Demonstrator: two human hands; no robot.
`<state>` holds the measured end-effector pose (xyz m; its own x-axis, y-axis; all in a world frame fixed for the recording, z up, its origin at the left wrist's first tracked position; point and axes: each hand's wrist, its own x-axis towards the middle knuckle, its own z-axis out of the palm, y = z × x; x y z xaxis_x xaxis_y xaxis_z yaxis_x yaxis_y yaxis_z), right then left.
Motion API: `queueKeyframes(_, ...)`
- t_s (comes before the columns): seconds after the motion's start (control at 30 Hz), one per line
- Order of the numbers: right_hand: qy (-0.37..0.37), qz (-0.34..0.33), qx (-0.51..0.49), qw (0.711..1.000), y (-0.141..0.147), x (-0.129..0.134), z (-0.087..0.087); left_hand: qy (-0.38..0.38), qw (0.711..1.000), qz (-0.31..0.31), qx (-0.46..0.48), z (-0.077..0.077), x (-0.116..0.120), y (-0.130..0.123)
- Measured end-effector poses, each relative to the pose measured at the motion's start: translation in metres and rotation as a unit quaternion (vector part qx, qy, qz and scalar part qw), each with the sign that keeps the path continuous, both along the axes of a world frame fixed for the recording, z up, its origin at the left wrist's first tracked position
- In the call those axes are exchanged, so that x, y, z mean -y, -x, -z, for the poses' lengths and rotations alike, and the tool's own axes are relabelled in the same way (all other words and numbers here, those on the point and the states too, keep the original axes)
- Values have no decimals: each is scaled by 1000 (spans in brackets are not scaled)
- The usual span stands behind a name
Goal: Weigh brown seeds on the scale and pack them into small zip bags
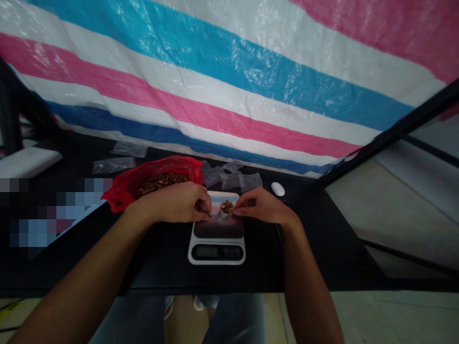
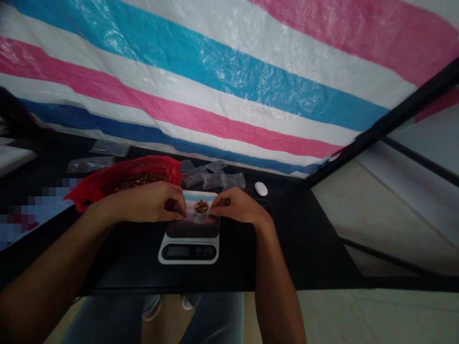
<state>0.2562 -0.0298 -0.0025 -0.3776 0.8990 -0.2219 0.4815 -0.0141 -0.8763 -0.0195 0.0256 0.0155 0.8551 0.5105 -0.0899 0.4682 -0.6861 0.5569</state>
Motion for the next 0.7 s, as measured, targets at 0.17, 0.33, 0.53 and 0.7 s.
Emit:
queueKeyframes(0.17, -101, 75, -36, 991, -1, 0, -7, -6, 1000, 22, 5, 5, 0, -2)
queueKeyframes(0.33, -149, 75, -78, 983, 9, -1, -4, -67, 995, -16, 75, 2, -1, -1)
queueKeyframes(0.53, -108, 91, -96, 985, 14, -4, 3, -139, 982, -51, 113, 0, 2, -5)
queueKeyframes(0.7, -109, 86, -106, 985, 14, -4, 3, -152, 983, -49, 86, 0, 7, -10)
